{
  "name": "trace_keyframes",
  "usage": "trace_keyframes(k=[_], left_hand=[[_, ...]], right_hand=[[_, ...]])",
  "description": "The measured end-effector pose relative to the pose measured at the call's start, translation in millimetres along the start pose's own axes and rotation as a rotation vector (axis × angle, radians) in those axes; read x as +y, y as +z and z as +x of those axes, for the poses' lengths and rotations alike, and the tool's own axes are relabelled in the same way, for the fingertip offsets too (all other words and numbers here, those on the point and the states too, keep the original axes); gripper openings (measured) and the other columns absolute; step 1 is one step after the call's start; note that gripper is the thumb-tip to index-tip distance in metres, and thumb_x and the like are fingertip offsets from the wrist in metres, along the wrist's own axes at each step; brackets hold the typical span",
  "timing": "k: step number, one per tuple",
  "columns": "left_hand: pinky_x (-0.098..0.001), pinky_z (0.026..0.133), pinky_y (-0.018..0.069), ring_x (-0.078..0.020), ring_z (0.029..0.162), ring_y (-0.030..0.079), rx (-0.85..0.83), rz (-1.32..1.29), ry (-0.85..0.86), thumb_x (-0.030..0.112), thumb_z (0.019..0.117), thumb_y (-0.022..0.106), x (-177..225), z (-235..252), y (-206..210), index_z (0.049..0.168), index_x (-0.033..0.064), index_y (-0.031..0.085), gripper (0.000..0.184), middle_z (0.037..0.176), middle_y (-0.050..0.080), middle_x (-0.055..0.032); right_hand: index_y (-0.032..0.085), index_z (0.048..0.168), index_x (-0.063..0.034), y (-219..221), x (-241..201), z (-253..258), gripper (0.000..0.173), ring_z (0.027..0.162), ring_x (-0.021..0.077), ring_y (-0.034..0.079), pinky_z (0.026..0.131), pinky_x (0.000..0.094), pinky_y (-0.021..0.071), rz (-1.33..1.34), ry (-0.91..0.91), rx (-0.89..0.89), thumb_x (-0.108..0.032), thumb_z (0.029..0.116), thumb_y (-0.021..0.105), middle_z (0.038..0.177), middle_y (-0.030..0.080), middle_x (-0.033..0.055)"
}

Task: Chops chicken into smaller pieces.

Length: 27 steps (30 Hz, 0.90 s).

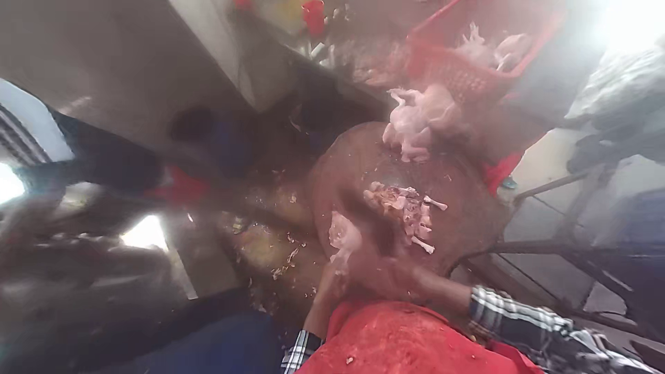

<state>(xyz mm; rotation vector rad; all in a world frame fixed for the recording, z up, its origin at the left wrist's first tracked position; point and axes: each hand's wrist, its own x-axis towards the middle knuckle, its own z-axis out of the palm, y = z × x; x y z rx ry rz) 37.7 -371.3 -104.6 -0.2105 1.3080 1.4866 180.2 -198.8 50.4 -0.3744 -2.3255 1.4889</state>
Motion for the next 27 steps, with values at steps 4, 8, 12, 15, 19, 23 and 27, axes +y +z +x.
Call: trace_keyframes(k=[4, 8, 12, 15, 19, 23, 27], left_hand=[[-0.0286, 0.046, 0.0482, -0.0124, 0.05, 0.052, 0.059, -0.042, -0.052, 0.024, 0.107, 0.049, -12, -8, -14, 0.108, 0.0058, 0.057, 0.019, 0.066, 0.056, -0.0032], [-0.0303, 0.05, 0.0511, -0.0135, 0.055, 0.056, 0.012, -0.127, -0.066, 0.025, 0.1048, 0.051, -36, -27, -55, 0.108, 0.0051, 0.059, 0.022, 0.07, 0.059, -0.0047], [-0.0272, 0.046, 0.0487, -0.0108, 0.051, 0.054, 0.046, -0.13, -0.042, 0.023, 0.1061, 0.047, -25, -51, -55, 0.103, 0.0064, 0.059, 0.021, 0.067, 0.058, -0.0024], [-0.0308, 0.053, 0.0533, -0.0127, 0.058, 0.059, 0.156, 0.237, 0.063, 0.018, 0.1041, 0.051, 10, -75, -43, 0.112, 0.0018, 0.06, 0.021, 0.072, 0.061, -0.0051], [-0.0511, 0.084, 0.0578, -0.0229, 0.091, 0.07, 0.197, 0.888, 0.07, 0.037, 0.1029, 0.055, 55, -87, -22, 0.128, 0.0099, 0.067, 0.038, 0.101, 0.072, -0.011], [-0.0592, 0.092, 0.0543, -0.0305, 0.102, 0.07, 0.114, 1.145, 0.159, 0.051, 0.1049, 0.048, 42, -33, 10, 0.135, 0.0127, 0.062, 0.051, 0.11, 0.072, -0.0153], [-0.0546, 0.084, 0.0574, -0.028, 0.093, 0.07, 0.082, 0.998, 0.135, 0.041, 0.1041, 0.052, 24, -14, 18, 0.131, 0.0081, 0.063, 0.043, 0.104, 0.071, -0.0152]], right_hand=[[0.063, 0.121, -0.0079, 38, 101, -34, 0.065, 0.094, 0.0317, 0.068, 0.086, 0.0583, 0.0547, -0.178, 0.702, -0.419, -0.061, 0.1065, 0.029, 0.1, 0.068, 0.0168], [0.06, 0.131, -0.0143, 23, 50, -4, 0.06, 0.099, 0.0226, 0.068, 0.09, 0.0501, 0.0568, -0.208, 0.545, -0.343, -0.058, 0.1077, 0.027, 0.106, 0.069, 0.0092], [0.061, 0.118, -0.007, 45, 47, -4, 0.063, 0.073, 0.0143, 0.06, 0.071, 0.0376, 0.0557, 0.083, 0.449, -0.249, -0.06, 0.1073, 0.027, 0.084, 0.06, 0.0045], [0.062, 0.117, -0.0081, 34, 100, -25, 0.061, 0.069, 0.0216, 0.06, 0.065, 0.0451, 0.0544, 0.002, 0.725, -0.494, -0.054, 0.1099, 0.023, 0.083, 0.06, 0.0085], [0.061, 0.128, -0.008, -2, 79, -17, 0.063, 0.104, 0.0306, 0.068, 0.093, 0.0564, 0.0535, -0.297, 0.672, -0.34, -0.056, 0.1088, 0.025, 0.109, 0.069, 0.017], [0.062, 0.124, -0.0016, 11, 21, -9, 0.062, 0.101, 0.0228, 0.064, 0.092, 0.0448, 0.0535, -0.123, 0.461, -0.119, -0.054, 0.1051, 0.036, 0.108, 0.066, 0.0144], [0.064, 0.119, -0.0071, 16, 102, -58, 0.065, 0.087, 0.026, 0.066, 0.079, 0.0516, 0.0549, -0.087, 0.666, -0.385, -0.056, 0.1091, 0.022, 0.096, 0.065, 0.0132]])
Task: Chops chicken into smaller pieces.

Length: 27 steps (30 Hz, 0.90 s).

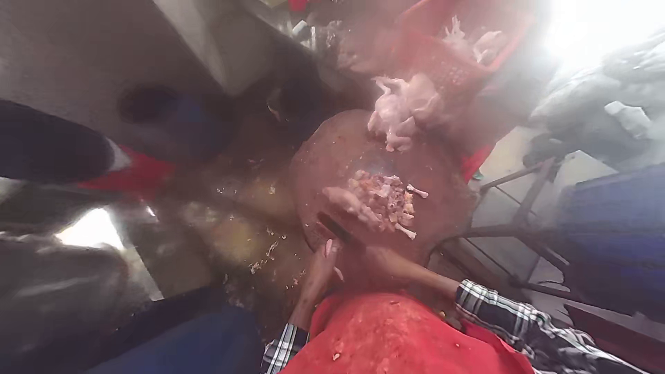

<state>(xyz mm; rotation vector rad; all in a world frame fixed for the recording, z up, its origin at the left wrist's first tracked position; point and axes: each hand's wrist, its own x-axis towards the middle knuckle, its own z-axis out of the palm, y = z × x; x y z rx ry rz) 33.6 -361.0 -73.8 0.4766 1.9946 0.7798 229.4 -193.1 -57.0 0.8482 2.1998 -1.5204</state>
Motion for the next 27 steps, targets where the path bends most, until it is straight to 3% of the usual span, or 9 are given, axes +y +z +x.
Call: trace_keyframes(k=[3, 5, 8, 9, 12, 16, 20, 23, 27], left_hand=[[-0.041, 0.073, 0.0603, -0.0212, 0.079, 0.069, -0.073, -0.482, -0.046, 0.023, 0.1051, 0.055, 2, -16, -3, 0.128, -0.0011, 0.059, 0.033, 0.095, 0.07, -0.0131], [-0.0392, 0.07, 0.0614, -0.0223, 0.075, 0.07, -0.204, -0.697, -0.146, 0.023, 0.1064, 0.054, -9, -8, 6, 0.126, -0.0017, 0.056, 0.032, 0.094, 0.072, -0.0141], [-0.038, 0.065, 0.0604, -0.0214, 0.069, 0.067, -0.269, -0.839, -0.332, 0.03, 0.1033, 0.059, -27, 0, 29, 0.112, 0.0013, 0.063, 0.03, 0.086, 0.069, -0.0111], [-0.0362, 0.062, 0.0591, -0.0192, 0.065, 0.065, -0.287, -0.874, -0.348, 0.031, 0.103, 0.059, -29, 0, 34, 0.108, 0.0026, 0.065, 0.029, 0.082, 0.067, -0.0089], [-0.0347, 0.059, 0.0565, -0.0167, 0.061, 0.061, -0.344, -0.952, -0.364, 0.027, 0.1039, 0.055, -31, -10, 41, 0.104, 0.0045, 0.065, 0.025, 0.077, 0.063, -0.0056], [-0.0321, 0.06, 0.0541, -0.0134, 0.062, 0.058, -0.381, -0.775, -0.2, 0.022, 0.1057, 0.05, -31, -22, 34, 0.11, 0.0055, 0.063, 0.021, 0.075, 0.06, -0.0023], [-0.0369, 0.06, 0.0565, -0.0181, 0.063, 0.061, -0.242, -0.457, -0.145, 0.029, 0.1087, 0.046, -30, -6, 30, 0.115, 0.0023, 0.063, 0.032, 0.079, 0.063, -0.0072], [-0.0401, 0.066, 0.0623, -0.0229, 0.069, 0.07, -0.158, -0.406, -0.176, 0.033, 0.1055, 0.056, -25, -4, 33, 0.122, 0.0027, 0.064, 0.036, 0.089, 0.072, -0.0122], [-0.0404, 0.063, 0.0609, -0.0223, 0.066, 0.068, -0.076, -0.422, -0.141, 0.027, 0.1009, 0.064, -28, -1, 42, 0.114, 0.002, 0.064, 0.029, 0.084, 0.07, -0.0117]], right_hand=[[0.063, 0.123, -0.0084, -18, -11, -10, 0.066, 0.099, 0.0285, 0.069, 0.09, 0.0557, 0.0552, -0.064, 0.04, 0.043, -0.059, 0.1082, 0.022, 0.105, 0.069, 0.0149], [0.062, 0.126, -0.009, -30, -49, -19, 0.066, 0.099, 0.0224, 0.068, 0.092, 0.0484, 0.0559, -0.043, -0.122, 0.151, -0.058, 0.1084, 0.021, 0.106, 0.068, 0.0114], [0.062, 0.119, -0.011, -13, -74, -18, 0.076, 0.076, 0.0146, 0.062, 0.07, 0.0402, 0.0571, 0.057, -0.349, 0.27, -0.072, 0.1021, 0.02, 0.086, 0.062, 0.0039], [0.063, 0.122, -0.0124, -2, -62, -12, 0.075, 0.079, 0.0146, 0.065, 0.073, 0.0416, 0.0588, 0.037, -0.356, 0.259, -0.072, 0.1019, 0.022, 0.089, 0.065, 0.0038], [0.065, 0.117, -0.012, 16, -5, 4, 0.067, 0.089, 0.0258, 0.068, 0.081, 0.0548, 0.0566, -0.059, -0.066, -0.006, -0.064, 0.1061, 0.024, 0.095, 0.068, 0.0111], [0.064, 0.117, -0.011, -9, -19, -10, 0.068, 0.092, 0.0301, 0.069, 0.083, 0.0584, 0.0554, -0.128, 0.045, 0.023, -0.065, 0.1056, 0.024, 0.096, 0.068, 0.0136], [0.062, 0.121, -0.0105, -37, -91, -31, 0.07, 0.087, 0.0155, 0.066, 0.08, 0.0419, 0.0579, -0.031, -0.344, 0.244, -0.066, 0.1053, 0.021, 0.093, 0.066, 0.0056], [0.063, 0.123, -0.0051, -23, -90, -28, 0.081, 0.083, 0.0107, 0.066, 0.075, 0.0354, 0.0593, 0.046, -0.565, 0.358, -0.071, 0.1024, 0.021, 0.093, 0.067, 0.0061], [0.063, 0.119, -0.0132, 6, -4, -7, 0.067, 0.092, 0.0237, 0.069, 0.083, 0.0529, 0.0575, -0.081, -0.065, 0.114, -0.065, 0.1054, 0.024, 0.098, 0.069, 0.0095]])
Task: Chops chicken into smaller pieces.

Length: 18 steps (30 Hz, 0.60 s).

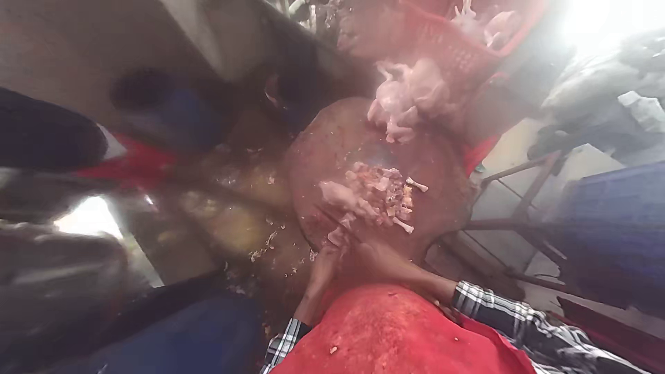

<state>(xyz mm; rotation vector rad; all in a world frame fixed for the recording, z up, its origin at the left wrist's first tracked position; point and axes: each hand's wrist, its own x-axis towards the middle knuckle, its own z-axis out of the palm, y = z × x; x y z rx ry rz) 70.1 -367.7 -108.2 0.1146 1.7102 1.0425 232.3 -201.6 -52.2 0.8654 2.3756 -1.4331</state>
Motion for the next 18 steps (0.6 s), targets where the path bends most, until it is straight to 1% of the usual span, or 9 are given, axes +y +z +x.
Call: trace_keyframes(k=[3, 5, 7, 9, 10, 12, 14, 16, 18], left_hand=[[-0.0397, 0.062, 0.06, -0.0213, 0.065, 0.067, 0.074, -0.026, 0.088, 0.024, 0.0981, 0.068, -4, -8, -9, 0.113, 0.0027, 0.065, 0.027, 0.082, 0.069, -0.0113], [-0.0385, 0.065, 0.0615, -0.0187, 0.068, 0.07, 0.188, 0.075, 0.18, 0.025, 0.0983, 0.068, -2, -9, -20, 0.115, 0.0044, 0.066, 0.026, 0.087, 0.073, -0.0088], [-0.0388, 0.069, 0.0617, -0.0184, 0.073, 0.071, 0.263, 0.101, 0.235, 0.019, 0.098, 0.067, -1, -7, -25, 0.114, 0.0027, 0.066, 0.023, 0.091, 0.073, -0.0093], [-0.0381, 0.069, 0.0622, -0.0163, 0.074, 0.071, 0.302, 0.163, 0.279, 0.019, 0.0967, 0.067, -2, -5, -29, 0.112, 0.0042, 0.067, 0.021, 0.09, 0.073, -0.0072], [-0.0375, 0.07, 0.0632, -0.0143, 0.074, 0.071, 0.317, 0.221, 0.297, 0.022, 0.0961, 0.068, -4, -4, -31, 0.11, 0.0075, 0.069, 0.02, 0.089, 0.074, -0.0042], [-0.0404, 0.073, 0.0626, -0.0153, 0.076, 0.071, 0.319, 0.289, 0.291, 0.022, 0.096, 0.068, -6, -6, -30, 0.109, 0.0078, 0.069, 0.019, 0.09, 0.073, -0.0046], [-0.0404, 0.074, 0.0631, -0.0164, 0.076, 0.072, 0.276, 0.257, 0.221, 0.02, 0.0976, 0.067, -12, -10, -31, 0.11, 0.006, 0.068, 0.019, 0.089, 0.074, -0.0057], [-0.0386, 0.076, 0.0655, -0.0182, 0.078, 0.076, 0.188, 0.129, 0.151, 0.018, 0.0996, 0.067, -27, -14, -31, 0.114, 0.004, 0.067, 0.02, 0.092, 0.076, -0.0065], [-0.0401, 0.077, 0.0661, -0.0236, 0.081, 0.077, 0.125, -0.032, 0.145, 0.015, 0.0994, 0.068, -47, -14, -26, 0.117, 0.0011, 0.063, 0.022, 0.095, 0.077, -0.0102]], right_hand=[[0.064, 0.116, -0.0114, -17, -7, 1, 0.066, 0.093, 0.0281, 0.068, 0.084, 0.0567, 0.0554, -0.05, 0.111, -0.07, -0.064, 0.1058, 0.026, 0.097, 0.068, 0.0123], [0.063, 0.121, -0.0103, -32, -35, -9, 0.07, 0.089, 0.0201, 0.068, 0.083, 0.0459, 0.0582, 0.018, -0.097, 0.002, -0.065, 0.1055, 0.021, 0.096, 0.068, 0.008], [0.063, 0.114, -0.0055, -33, -56, -17, 0.084, 0.073, 0.0123, 0.061, 0.068, 0.0348, 0.0558, 0.199, -0.369, 0.107, -0.075, 0.1004, 0.018, 0.082, 0.061, 0.0045], [0.062, 0.106, -0.0068, -14, -40, -13, 0.081, 0.064, 0.0098, 0.057, 0.058, 0.0311, 0.0525, 0.277, -0.497, 0.137, -0.076, 0.0994, 0.021, 0.074, 0.056, 0.0023], [0.064, 0.11, -0.008, -6, -20, -11, 0.078, 0.069, 0.0126, 0.061, 0.063, 0.0353, 0.056, 0.195, -0.437, 0.087, -0.073, 0.1018, 0.022, 0.079, 0.061, 0.0042], [0.064, 0.116, -0.0112, -5, 11, -3, 0.066, 0.087, 0.0242, 0.067, 0.079, 0.0519, 0.0564, 0.001, -0.105, -0.146, -0.063, 0.1061, 0.025, 0.093, 0.067, 0.0104], [0.064, 0.116, -0.0125, -9, 15, 5, 0.064, 0.091, 0.0287, 0.069, 0.083, 0.0581, 0.055, -0.06, 0.038, -0.208, -0.062, 0.1067, 0.025, 0.095, 0.068, 0.0122], [0.064, 0.116, -0.0114, -15, 0, -3, 0.064, 0.085, 0.0229, 0.067, 0.079, 0.0498, 0.057, 0.034, -0.083, -0.142, -0.06, 0.1075, 0.024, 0.091, 0.066, 0.0088], [0.063, 0.108, -0.0096, -12, -18, -12, 0.076, 0.072, 0.0116, 0.059, 0.068, 0.0353, 0.0546, 0.221, -0.274, -0.053, -0.072, 0.1024, 0.019, 0.079, 0.058, 0.0019]])
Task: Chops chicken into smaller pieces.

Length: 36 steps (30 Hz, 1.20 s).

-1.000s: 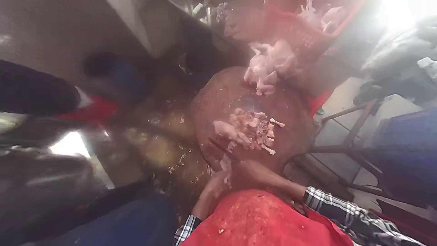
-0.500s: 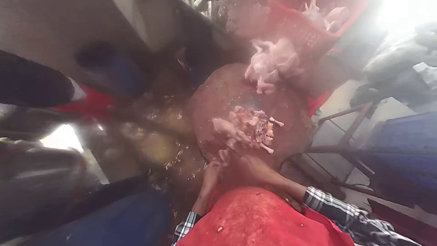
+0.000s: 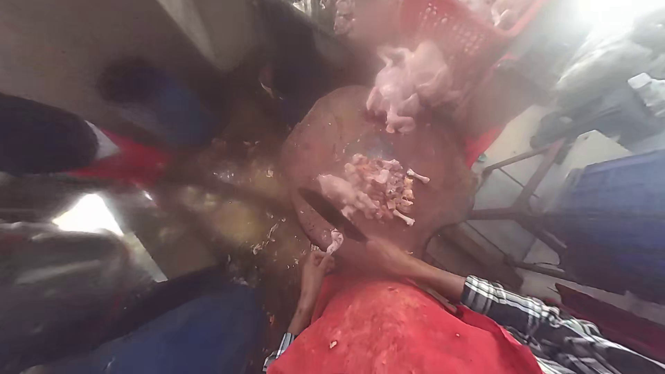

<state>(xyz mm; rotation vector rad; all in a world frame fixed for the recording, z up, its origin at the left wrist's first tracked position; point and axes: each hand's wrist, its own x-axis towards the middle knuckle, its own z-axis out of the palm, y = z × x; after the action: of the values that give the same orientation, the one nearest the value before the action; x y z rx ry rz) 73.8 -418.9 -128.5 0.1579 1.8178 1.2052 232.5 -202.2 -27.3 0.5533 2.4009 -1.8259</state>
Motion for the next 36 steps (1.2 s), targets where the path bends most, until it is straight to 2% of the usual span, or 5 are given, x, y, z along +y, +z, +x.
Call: trace_keyframes(k=[10, 14, 18, 26, 36], left_hand=[[-0.042, 0.075, 0.063, -0.0231, 0.08, 0.074, -0.125, 0.221, -0.003, 0.021, 0.0952, 0.072, 79, 6, -56, 0.111, 0.0029, 0.066, 0.025, 0.093, 0.075, -0.011], [-0.0403, 0.114, 0.0471, -0.0183, 0.142, 0.048, -0.345, 0.17, 0.342, 0.045, 0.0933, 0.07, 177, 48, -41, 0.163, 0.014, 0.023, 0.09, 0.162, 0.04, -0.0065], [-0.0453, 0.114, 0.0454, -0.0188, 0.134, 0.056, -0.344, 0.84, 0.605, 0.023, 0.0965, 0.066, 215, 132, 35, 0.14, 0.0199, 0.061, 0.044, 0.143, 0.06, -0.0043], [-0.0678, 0.098, 0.0487, -0.0426, 0.127, 0.056, -0.306, 1.523, 0.42, 0.056, 0.0759, 0.079, 195, 152, 48, 0.142, 0.0231, 0.059, 0.076, 0.144, 0.056, -0.0174], [-0.0461, 0.094, 0.0583, -0.0257, 0.112, 0.065, -0.083, -0.32, 0.33, 0.016, 0.0882, 0.074, 185, 44, -28, 0.154, 0.0057, 0.031, 0.079, 0.131, 0.062, -0.0168]], right_hand=[[0.066, 0.115, -0.0099, -12, 58, -19, 0.07, 0.089, 0.0271, 0.068, 0.082, 0.0539, 0.0559, -0.133, 0.491, -0.144, -0.063, 0.1066, 0.022, 0.095, 0.068, 0.0123], [0.061, 0.123, -0.0113, -27, 66, -34, 0.057, 0.098, 0.0349, 0.07, 0.086, 0.0613, 0.0551, -0.439, 0.505, -0.152, -0.061, 0.1029, 0.042, 0.101, 0.071, 0.0159], [0.062, 0.126, -0.0135, -36, 57, -24, 0.037, 0.099, 0.0398, 0.071, 0.083, 0.0655, 0.0544, -0.684, 0.393, -0.275, -0.041, 0.1017, 0.053, 0.102, 0.072, 0.0171], [0.064, 0.126, -0.0186, -28, 68, -34, 0.033, 0.094, 0.0423, 0.071, 0.078, 0.0681, 0.0542, -0.654, 0.27, -0.236, -0.035, 0.0972, 0.065, 0.1, 0.073, 0.0165], [0.066, 0.112, -0.0043, -57, 82, -16, 0.052, 0.085, 0.0308, 0.066, 0.081, 0.0564, 0.0536, -0.077, 0.355, -0.049, -0.053, 0.1036, 0.05, 0.09, 0.067, 0.0157]])
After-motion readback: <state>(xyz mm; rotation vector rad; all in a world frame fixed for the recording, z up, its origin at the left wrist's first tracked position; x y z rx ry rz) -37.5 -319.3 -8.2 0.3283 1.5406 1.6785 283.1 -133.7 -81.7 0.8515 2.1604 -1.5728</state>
